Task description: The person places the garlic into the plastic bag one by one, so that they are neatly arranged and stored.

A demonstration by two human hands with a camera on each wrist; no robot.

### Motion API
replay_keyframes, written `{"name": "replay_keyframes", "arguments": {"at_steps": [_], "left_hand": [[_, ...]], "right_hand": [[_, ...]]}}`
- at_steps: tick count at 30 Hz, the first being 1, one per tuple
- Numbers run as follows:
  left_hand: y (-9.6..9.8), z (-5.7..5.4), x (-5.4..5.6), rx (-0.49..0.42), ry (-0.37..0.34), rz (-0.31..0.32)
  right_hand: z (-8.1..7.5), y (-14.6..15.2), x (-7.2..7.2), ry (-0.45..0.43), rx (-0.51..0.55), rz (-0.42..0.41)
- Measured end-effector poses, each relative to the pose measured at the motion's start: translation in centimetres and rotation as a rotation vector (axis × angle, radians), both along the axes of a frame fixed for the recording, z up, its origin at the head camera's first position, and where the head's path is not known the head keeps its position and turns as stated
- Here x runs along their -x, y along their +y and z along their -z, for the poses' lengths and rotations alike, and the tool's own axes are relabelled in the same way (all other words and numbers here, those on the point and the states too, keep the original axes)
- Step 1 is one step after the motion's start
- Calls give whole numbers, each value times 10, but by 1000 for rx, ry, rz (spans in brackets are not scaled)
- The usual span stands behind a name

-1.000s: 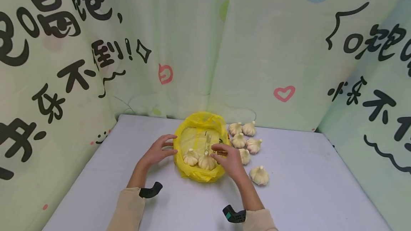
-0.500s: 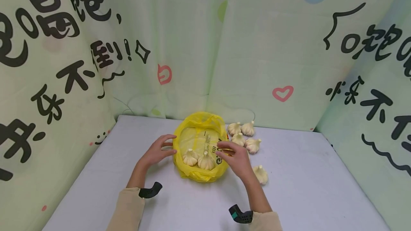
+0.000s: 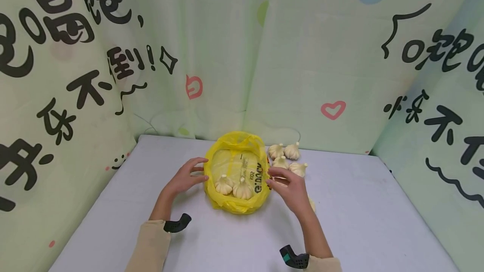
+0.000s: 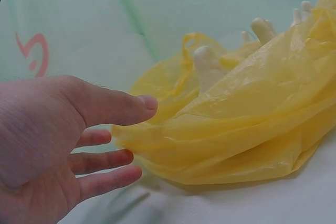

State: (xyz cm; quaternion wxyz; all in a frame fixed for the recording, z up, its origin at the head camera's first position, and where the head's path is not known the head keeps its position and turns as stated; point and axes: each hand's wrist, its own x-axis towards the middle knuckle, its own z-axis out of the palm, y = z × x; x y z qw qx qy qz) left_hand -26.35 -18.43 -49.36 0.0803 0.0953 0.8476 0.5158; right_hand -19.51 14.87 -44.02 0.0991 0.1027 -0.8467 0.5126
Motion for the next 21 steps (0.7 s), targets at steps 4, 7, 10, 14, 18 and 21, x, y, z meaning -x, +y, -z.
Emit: {"name": "replay_keyframes", "arguments": {"at_steps": [4, 7, 10, 14, 18, 21], "left_hand": [[0, -1, 0, 1, -6, -5], [0, -1, 0, 7, -13, -15], [0, -1, 0, 1, -20, -17], [0, 0, 0, -11, -22, -12], [0, 0, 0, -11, -22, -12], [-1, 0, 0, -8, -26, -14]], "right_hand": [[0, 7, -2, -1, -16, 20], [-2, 12, -4, -3, -35, 40], [-3, 15, -4, 7, -55, 57], [-5, 21, -5, 25, -68, 67], [-6, 25, -7, 43, -71, 78], [-5, 28, -7, 61, -58, 82]]}}
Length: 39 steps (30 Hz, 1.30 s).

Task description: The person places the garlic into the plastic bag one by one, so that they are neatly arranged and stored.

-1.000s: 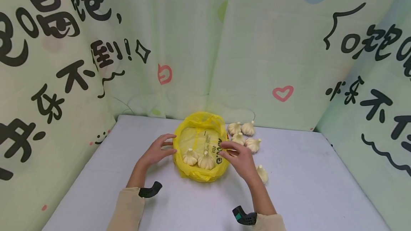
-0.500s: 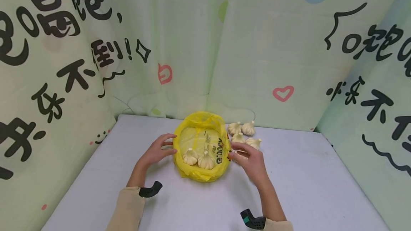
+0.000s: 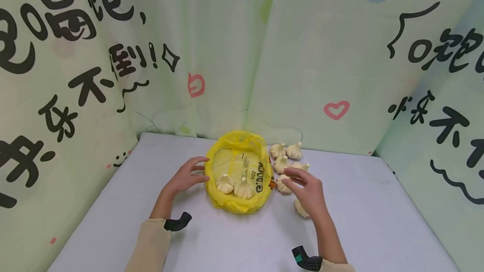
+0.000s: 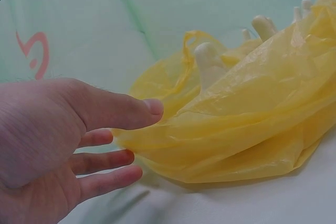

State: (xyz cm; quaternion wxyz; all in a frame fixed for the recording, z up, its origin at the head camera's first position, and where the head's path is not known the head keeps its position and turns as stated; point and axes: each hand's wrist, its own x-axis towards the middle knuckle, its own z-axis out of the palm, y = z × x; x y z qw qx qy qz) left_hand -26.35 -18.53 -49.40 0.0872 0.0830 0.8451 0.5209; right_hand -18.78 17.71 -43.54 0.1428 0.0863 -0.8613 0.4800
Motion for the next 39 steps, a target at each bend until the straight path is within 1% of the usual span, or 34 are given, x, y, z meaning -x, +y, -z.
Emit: {"name": "replay_keyframes", "arguments": {"at_steps": [3, 8, 15, 20, 28, 39], "left_hand": [[0, -1, 1, -1, -7, -7], [0, -1, 1, 8, -14, -8], [0, 0, 2, 12, -2, 1], [0, 0, 1, 10, 6, 14], [1, 0, 1, 23, 3, 6], [4, -1, 0, 22, 4, 0]], "right_hand": [[2, 3, -1, 12, -7, 5], [4, 7, -1, -4, -44, 36], [8, 13, -1, 10, -80, 64], [9, 18, -3, -16, -98, 102], [16, 25, -8, -39, -107, 140], [20, 31, -14, -70, -121, 157]]}}
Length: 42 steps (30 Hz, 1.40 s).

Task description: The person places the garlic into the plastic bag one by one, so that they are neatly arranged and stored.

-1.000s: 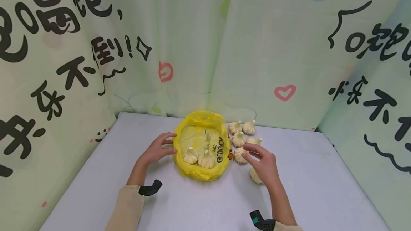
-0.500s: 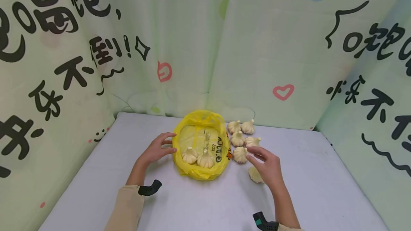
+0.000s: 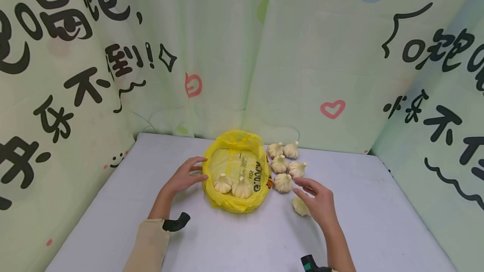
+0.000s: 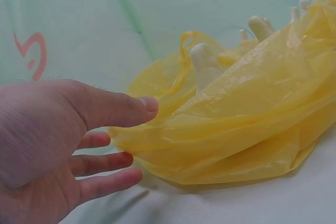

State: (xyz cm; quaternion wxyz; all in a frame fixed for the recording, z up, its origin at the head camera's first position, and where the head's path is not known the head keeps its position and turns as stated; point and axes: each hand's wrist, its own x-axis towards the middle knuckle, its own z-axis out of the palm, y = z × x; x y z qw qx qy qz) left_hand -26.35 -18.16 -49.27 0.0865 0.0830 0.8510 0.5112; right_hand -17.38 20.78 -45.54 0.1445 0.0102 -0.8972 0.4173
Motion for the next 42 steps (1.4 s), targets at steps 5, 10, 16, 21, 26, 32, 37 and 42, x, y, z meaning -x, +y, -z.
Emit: {"name": "replay_keyframes", "arguments": {"at_steps": [5, 10, 16, 21, 26, 32, 37, 42], "left_hand": [[1, 0, 0, 4, 3, 5], [0, 0, 0, 12, 2, 7], [-1, 0, 1, 12, 13, 7], [-1, 1, 1, 5, 11, 11], [-1, 1, 1, 15, 11, 13], [-2, 0, 0, 19, 6, 10], [-2, 0, 0, 17, 9, 13], [-1, -2, -1, 23, 6, 10]], "right_hand": [[3, 4, -4, -4, -17, 23], [5, 7, -7, 1, -35, 30], [9, 11, -8, 12, -5, 33], [12, 13, -10, 24, 1, 41], [14, 15, -11, 31, -23, 59], [20, 19, -11, 36, 0, 64], [25, 21, -11, 53, 12, 48], [29, 22, -11, 66, 42, 46]]}}
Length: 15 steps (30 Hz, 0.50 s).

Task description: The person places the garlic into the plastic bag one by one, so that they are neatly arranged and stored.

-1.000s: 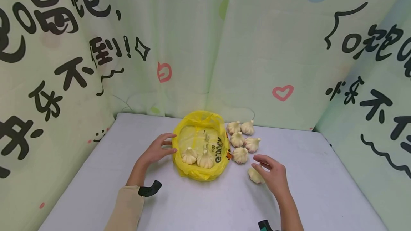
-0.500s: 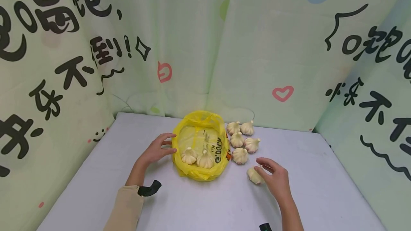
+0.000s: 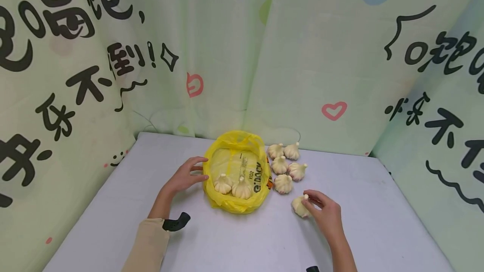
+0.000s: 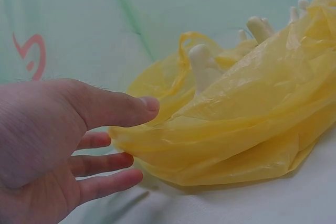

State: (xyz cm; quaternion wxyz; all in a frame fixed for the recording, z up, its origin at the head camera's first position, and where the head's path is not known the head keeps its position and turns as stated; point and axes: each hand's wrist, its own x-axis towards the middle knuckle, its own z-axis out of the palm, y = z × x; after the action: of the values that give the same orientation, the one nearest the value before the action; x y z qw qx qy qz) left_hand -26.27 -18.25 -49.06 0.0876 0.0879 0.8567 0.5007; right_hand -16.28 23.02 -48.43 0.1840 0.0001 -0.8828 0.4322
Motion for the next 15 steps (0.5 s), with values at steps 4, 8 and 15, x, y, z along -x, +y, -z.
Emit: {"name": "replay_keyframes", "arguments": {"at_steps": [4, 8, 15], "left_hand": [[1, -1, 0, 2, -11, -12], [1, 0, 0, 10, -5, -12], [2, 0, 1, 6, 1, -7]], "right_hand": [[3, 1, 0, 35, 25, 1], [4, 2, -1, 47, 30, 8], [2, 2, -1, 34, 21, 11]]}}
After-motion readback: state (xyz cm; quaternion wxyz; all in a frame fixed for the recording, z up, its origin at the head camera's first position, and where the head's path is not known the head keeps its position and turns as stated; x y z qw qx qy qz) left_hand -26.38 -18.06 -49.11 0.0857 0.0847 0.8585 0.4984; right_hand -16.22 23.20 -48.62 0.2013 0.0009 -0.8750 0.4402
